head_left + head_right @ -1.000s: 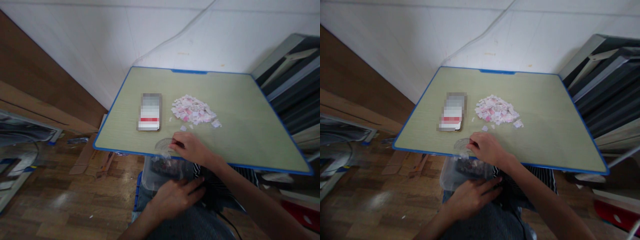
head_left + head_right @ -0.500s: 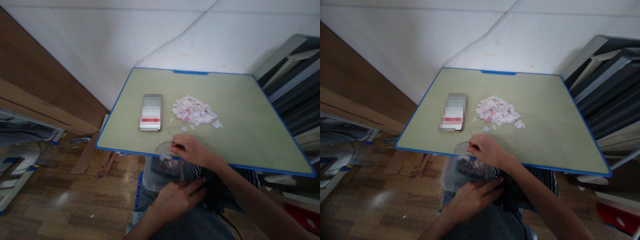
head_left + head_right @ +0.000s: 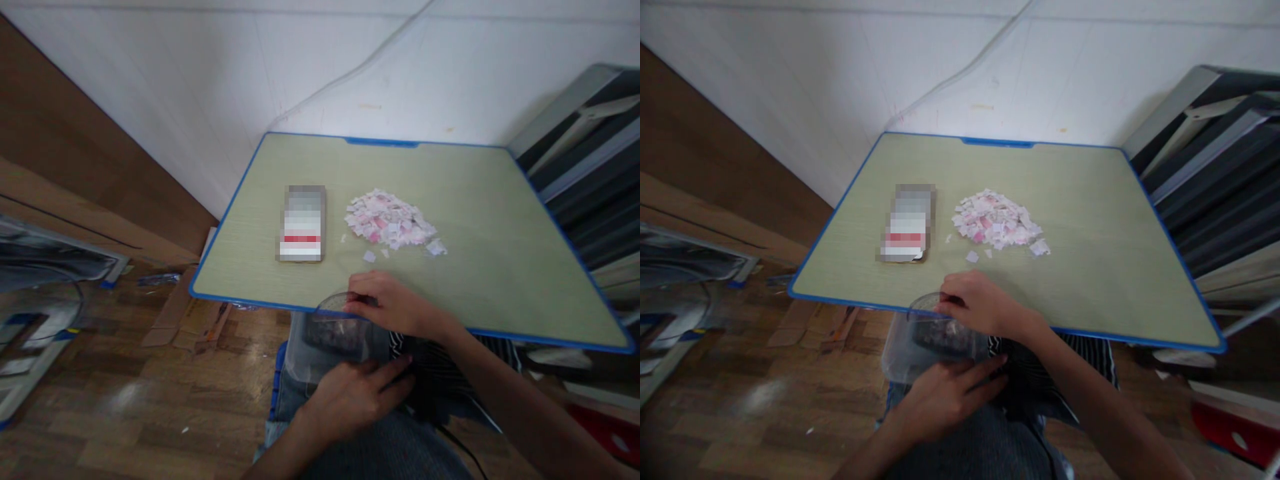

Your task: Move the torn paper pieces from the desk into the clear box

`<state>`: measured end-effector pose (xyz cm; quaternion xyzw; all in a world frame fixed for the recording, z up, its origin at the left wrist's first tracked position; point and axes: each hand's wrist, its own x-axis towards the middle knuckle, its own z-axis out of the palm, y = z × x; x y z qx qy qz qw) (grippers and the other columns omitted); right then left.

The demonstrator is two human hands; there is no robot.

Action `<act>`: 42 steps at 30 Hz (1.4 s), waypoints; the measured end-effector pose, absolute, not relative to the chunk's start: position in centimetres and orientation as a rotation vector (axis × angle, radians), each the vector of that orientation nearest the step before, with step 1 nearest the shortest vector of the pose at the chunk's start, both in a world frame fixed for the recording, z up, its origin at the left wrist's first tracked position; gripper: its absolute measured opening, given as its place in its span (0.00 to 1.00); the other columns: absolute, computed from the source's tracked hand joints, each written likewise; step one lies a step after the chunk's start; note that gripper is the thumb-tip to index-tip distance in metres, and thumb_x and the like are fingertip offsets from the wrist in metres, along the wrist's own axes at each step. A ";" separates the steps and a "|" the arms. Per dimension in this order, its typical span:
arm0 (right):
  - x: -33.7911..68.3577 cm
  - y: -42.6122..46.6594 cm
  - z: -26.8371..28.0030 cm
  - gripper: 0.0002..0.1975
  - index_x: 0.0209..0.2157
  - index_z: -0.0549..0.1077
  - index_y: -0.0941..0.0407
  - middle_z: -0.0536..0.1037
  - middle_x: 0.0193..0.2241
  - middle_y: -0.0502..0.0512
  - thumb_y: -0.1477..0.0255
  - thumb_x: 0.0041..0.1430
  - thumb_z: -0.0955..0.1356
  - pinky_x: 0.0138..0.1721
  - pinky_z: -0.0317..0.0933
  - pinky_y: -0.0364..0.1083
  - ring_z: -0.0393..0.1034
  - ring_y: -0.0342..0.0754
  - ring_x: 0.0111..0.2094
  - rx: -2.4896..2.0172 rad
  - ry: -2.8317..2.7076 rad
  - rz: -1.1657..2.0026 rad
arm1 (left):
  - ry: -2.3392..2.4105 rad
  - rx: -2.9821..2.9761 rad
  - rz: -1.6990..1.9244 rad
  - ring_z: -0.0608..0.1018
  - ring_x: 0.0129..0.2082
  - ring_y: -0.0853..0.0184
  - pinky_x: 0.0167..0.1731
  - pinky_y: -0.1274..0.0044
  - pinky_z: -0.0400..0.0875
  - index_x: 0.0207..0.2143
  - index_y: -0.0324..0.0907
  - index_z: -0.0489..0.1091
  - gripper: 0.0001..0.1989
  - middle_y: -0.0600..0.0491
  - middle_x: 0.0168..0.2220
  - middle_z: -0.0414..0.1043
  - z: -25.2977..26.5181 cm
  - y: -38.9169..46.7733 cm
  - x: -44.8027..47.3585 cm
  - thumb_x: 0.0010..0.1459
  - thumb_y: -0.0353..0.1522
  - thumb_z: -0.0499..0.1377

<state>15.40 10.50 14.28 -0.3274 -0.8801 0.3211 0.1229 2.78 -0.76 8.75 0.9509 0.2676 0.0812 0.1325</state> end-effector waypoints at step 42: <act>24.5 12.6 16.3 0.11 0.24 0.66 0.58 0.68 0.23 0.53 0.71 0.59 0.60 0.29 0.53 0.44 0.63 0.44 0.26 -1.468 -2.489 0.210 | 0.704 2.736 0.160 0.71 0.39 0.65 0.25 0.75 0.71 0.53 0.41 0.55 0.18 0.51 0.58 0.51 9.0 -0.1 2.7 0.61 0.28 0.44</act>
